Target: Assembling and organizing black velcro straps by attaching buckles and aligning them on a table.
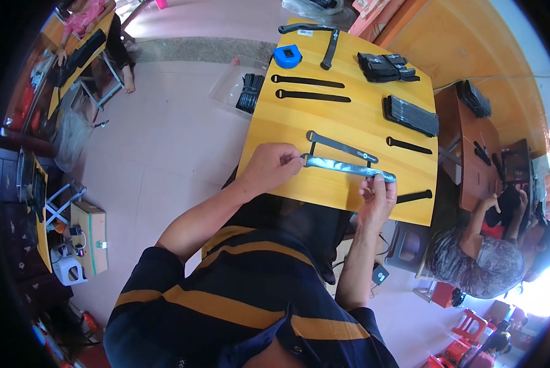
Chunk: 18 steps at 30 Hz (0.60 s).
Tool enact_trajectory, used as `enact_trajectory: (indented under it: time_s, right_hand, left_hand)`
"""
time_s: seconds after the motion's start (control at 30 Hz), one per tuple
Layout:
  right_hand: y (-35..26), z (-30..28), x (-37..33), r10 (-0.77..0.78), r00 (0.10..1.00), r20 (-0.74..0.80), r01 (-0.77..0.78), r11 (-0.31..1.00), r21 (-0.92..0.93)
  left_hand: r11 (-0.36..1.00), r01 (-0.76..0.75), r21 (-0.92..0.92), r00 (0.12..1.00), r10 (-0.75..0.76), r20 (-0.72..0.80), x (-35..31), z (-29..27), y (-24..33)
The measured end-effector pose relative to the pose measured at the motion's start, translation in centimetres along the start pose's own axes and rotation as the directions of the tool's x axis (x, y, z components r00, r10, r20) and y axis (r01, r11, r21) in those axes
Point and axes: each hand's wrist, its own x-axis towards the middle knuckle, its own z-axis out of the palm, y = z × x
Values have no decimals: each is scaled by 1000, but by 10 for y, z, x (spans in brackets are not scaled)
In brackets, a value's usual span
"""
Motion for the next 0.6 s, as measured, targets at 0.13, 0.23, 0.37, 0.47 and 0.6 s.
enact_trajectory:
  time_s: [0.13, 0.23, 0.37, 0.47, 0.6]
  right_hand:
    - [-4, -7, 12, 0, 1000, -2, 0, 998, -68]
    - [1, -15, 27, -45, 999, 28, 49, 979, -196]
    - [4, -19, 38, -38, 999, 36, 49, 918, -392]
    - [5, -19, 45, 9, 999, 39, 7, 914, -406]
    - [7, -22, 55, 40, 998, 39, -18, 889, -457]
  left_hand:
    - [993, 11, 115, 1000, -9, -16, 12, 4, 4]
    - [982, 36, 185, 999, -32, -21, 25, 4, 2]
    - [946, -16, 322, 999, 24, -22, 40, 3, -4]
    - [908, 38, 417, 999, -39, -5, 51, 6, 3]
    - [870, 112, 480, 991, -133, 10, 63, 12, 3]
